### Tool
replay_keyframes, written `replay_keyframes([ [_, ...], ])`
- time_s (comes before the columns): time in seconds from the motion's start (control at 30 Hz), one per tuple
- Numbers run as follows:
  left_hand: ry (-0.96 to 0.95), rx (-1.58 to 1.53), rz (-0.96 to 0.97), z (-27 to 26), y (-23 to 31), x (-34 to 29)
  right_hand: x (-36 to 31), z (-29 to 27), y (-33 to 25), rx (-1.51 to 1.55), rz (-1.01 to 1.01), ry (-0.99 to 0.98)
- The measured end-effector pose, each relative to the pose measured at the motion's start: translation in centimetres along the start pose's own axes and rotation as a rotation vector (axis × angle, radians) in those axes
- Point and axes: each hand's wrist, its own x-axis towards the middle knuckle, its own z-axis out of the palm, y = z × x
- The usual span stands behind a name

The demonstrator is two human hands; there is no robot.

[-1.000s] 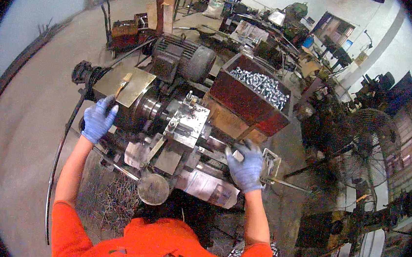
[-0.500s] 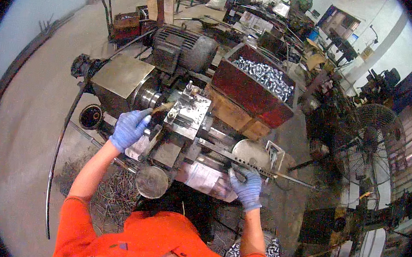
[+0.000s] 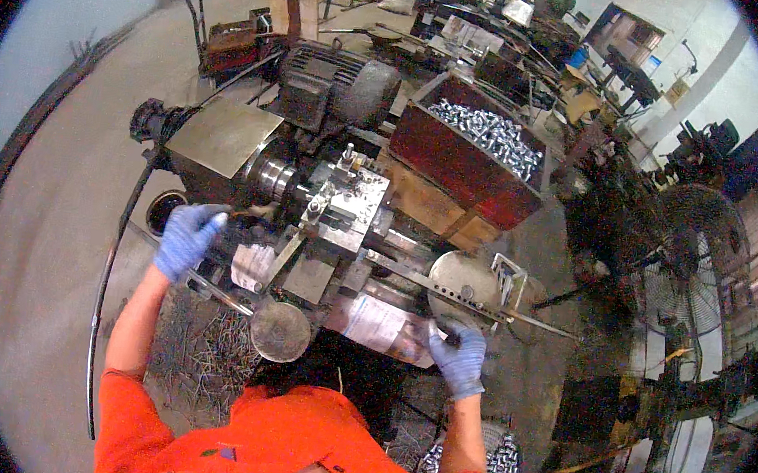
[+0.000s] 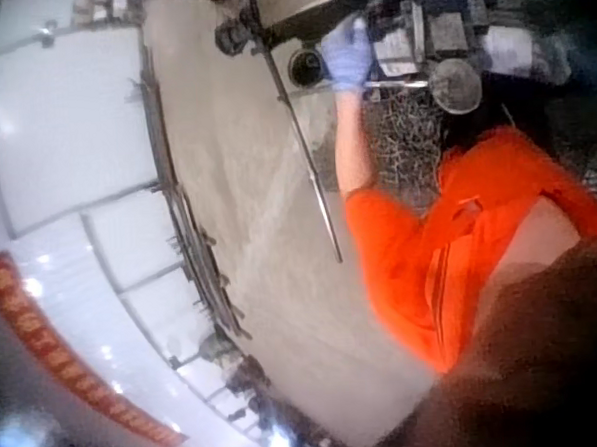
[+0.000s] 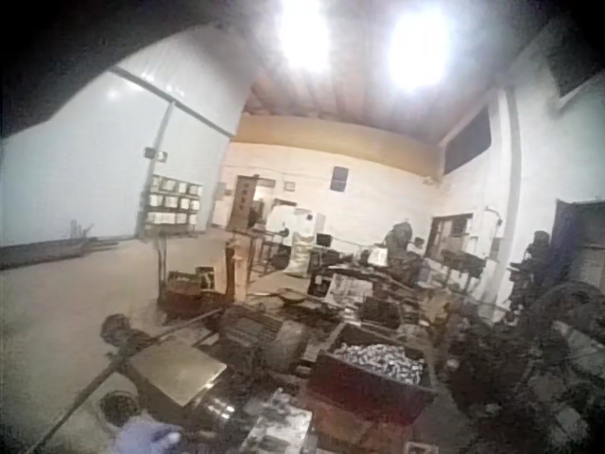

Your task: The person uses a lathe to shape small metal components, pulling a lever to secure them, applying a fluid with a brush, and then placing the finished pieces into a wire basket.

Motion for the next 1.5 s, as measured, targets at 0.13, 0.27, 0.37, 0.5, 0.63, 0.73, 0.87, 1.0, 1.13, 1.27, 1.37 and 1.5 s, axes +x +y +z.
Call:
replay_keyframes([
  [0.13,0.079,-0.054,-0.127,-3.7,-2.3,-2.6,-0.5,-0.8,-0.1,-0.099,0.011,-0.027],
  [0.27,0.195,0.359,-0.242,-6.4,-4.2,-3.2,-1.4,-0.6,1.0,-0.008,0.108,-0.037],
  [0.37,0.181,0.526,-0.267,-4.9,-11.0,-2.6,-1.5,-0.2,0.6,0.045,0.113,-0.061],
  [0.5,-0.091,0.759,-0.440,-1.9,-15.5,0.9,-1.9,0.5,1.6,0.067,0.158,-0.087],
  [0.63,-0.207,0.735,-0.589,-0.1,-17.8,3.1,-2.1,0.2,1.1,0.073,0.174,-0.108],
  [0.73,-0.224,0.665,-0.641,2.8,-25.3,3.2,-2.6,-0.3,1.5,0.029,0.189,-0.102],
  [0.87,-0.191,0.582,-0.677,1.4,-22.0,3.9,-3.5,-1.0,1.7,-0.019,0.206,-0.104],
  [1.0,-0.111,0.652,-0.654,0.0,-24.4,3.2,-4.3,-0.9,2.9,-0.028,0.203,-0.099],
  [1.13,-0.017,0.664,-0.625,0.1,-22.7,3.6,-4.2,-0.4,3.6,0.030,0.288,-0.139],
  [1.27,-0.019,0.517,-0.707,0.4,-21.6,3.2,-3.9,0.1,2.4,0.018,0.255,-0.181],
  [1.37,-0.037,0.318,-0.672,0.6,-22.2,2.8,-4.4,0.2,2.6,0.017,0.219,-0.161],
  [1.5,-0.006,0.141,-0.766,1.1,-26.0,1.6,-5.3,-0.5,3.2,-0.060,0.170,-0.113],
])
